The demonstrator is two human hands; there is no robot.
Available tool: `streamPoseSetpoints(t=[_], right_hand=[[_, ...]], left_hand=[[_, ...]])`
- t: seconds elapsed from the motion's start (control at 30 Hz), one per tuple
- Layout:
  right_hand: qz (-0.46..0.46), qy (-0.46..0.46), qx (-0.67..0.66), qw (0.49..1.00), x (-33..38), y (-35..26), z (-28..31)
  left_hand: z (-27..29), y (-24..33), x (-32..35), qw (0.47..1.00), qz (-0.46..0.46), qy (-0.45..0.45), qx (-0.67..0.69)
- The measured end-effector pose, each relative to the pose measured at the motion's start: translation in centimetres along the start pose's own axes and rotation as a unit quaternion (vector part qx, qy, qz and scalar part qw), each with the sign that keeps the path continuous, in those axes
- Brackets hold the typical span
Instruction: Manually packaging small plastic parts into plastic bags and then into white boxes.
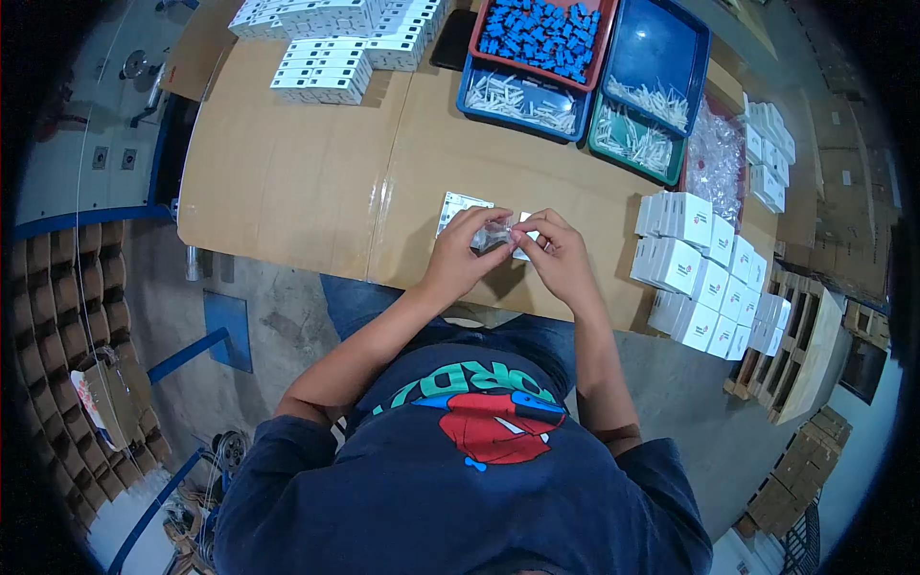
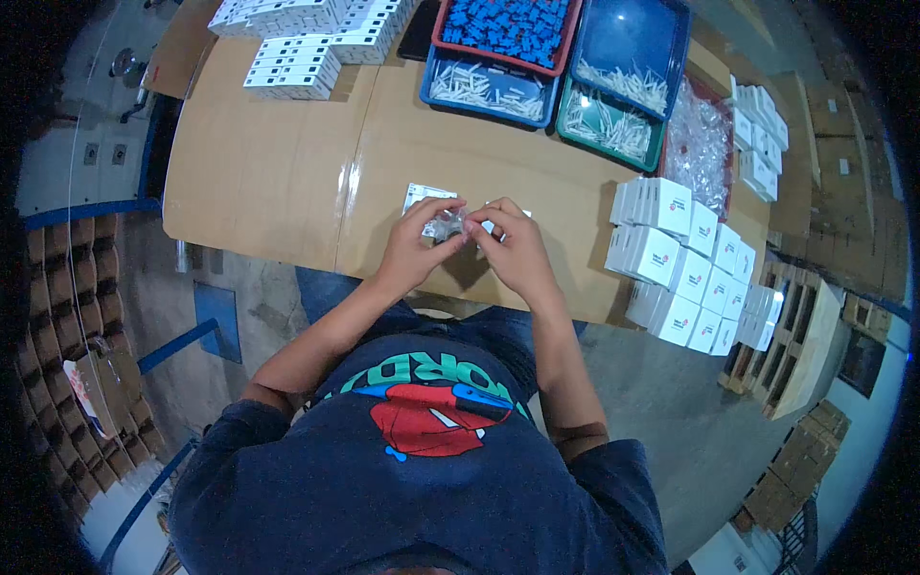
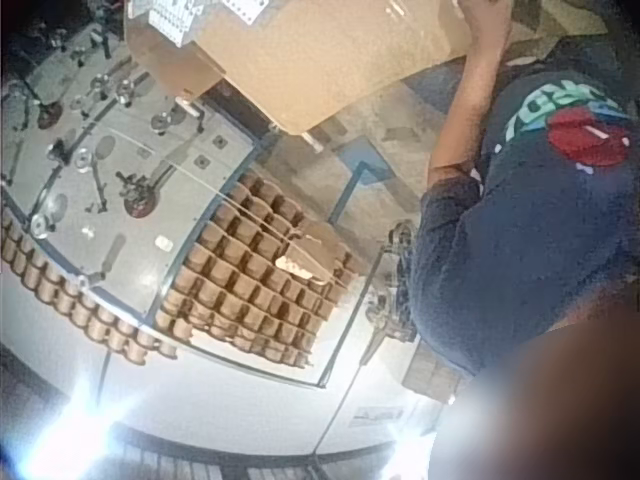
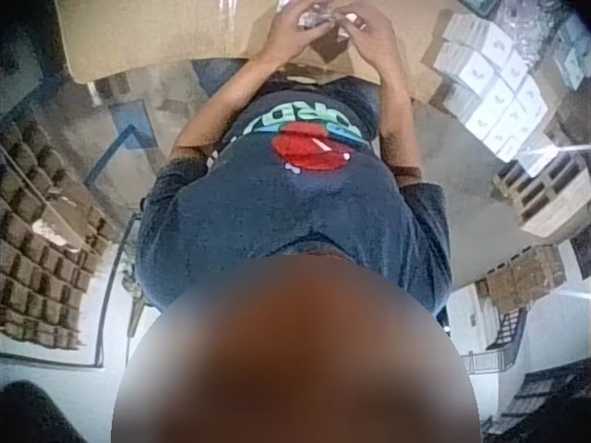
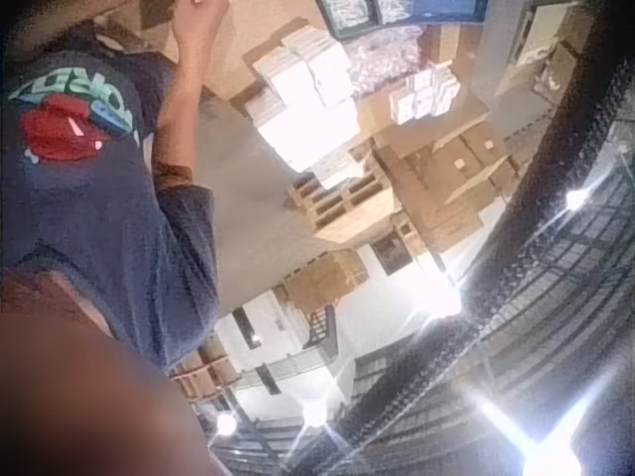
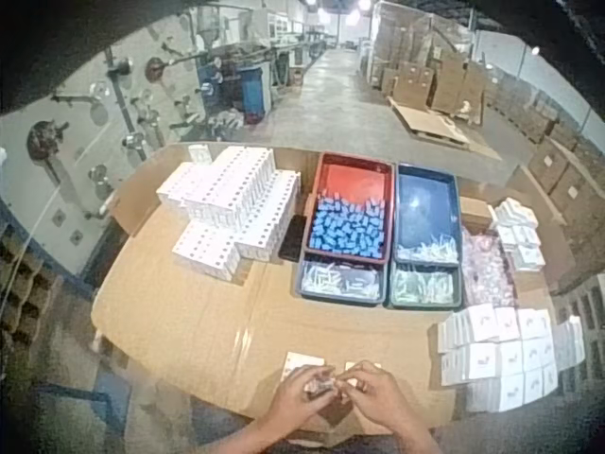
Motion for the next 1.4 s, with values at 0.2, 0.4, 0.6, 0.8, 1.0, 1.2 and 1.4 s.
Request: streamPoseSetpoints(t=[0.2, 0.4, 0.6, 0.8, 1.0, 1.2, 1.4], right_hand=[[-0.028, 0.004, 0.002, 1.000, -0.4, 0.4, 0.0], [-0.087, 0.026, -0.065, 0.994, -1.6, 2.0, 2.1], [-0.087, 0.112, 0.039, 0.989, -5.2, 6.3, 8.4], [-0.062, 0.192, 0.160, 0.966, -11.6, 8.2, 16.1], [-0.023, 0.336, 0.258, 0.906, -19.4, 8.3, 21.5], [0.057, 0.247, 0.412, 0.875, -23.8, 11.2, 22.1], [0.061, 0.225, 0.468, 0.853, -24.8, 11.4, 23.0]], left_hand=[[0.1, -0.2, -0.2, 1.000, 0.003, 0.001, 0.017], [-0.2, -0.6, -0.6, 0.999, 0.019, -0.008, 0.029], [-0.4, -1.0, -0.2, 1.000, 0.012, 0.004, 0.021], [0.0, -1.3, -0.1, 0.999, 0.039, -0.013, 0.003], [0.6, -0.9, -0.3, 0.999, 0.044, -0.005, 0.008], [0.6, -1.7, -0.1, 0.998, 0.059, -0.004, 0.026], [0.9, -2.1, -0.2, 0.998, 0.052, 0.004, 0.019]])
Point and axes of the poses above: each hand's wrist, its own x-axis away from the middle knuckle, its own z-axis out of the back of the hand, y = z × x, the point moved 3 cm from there along -x, towards the middle knuckle
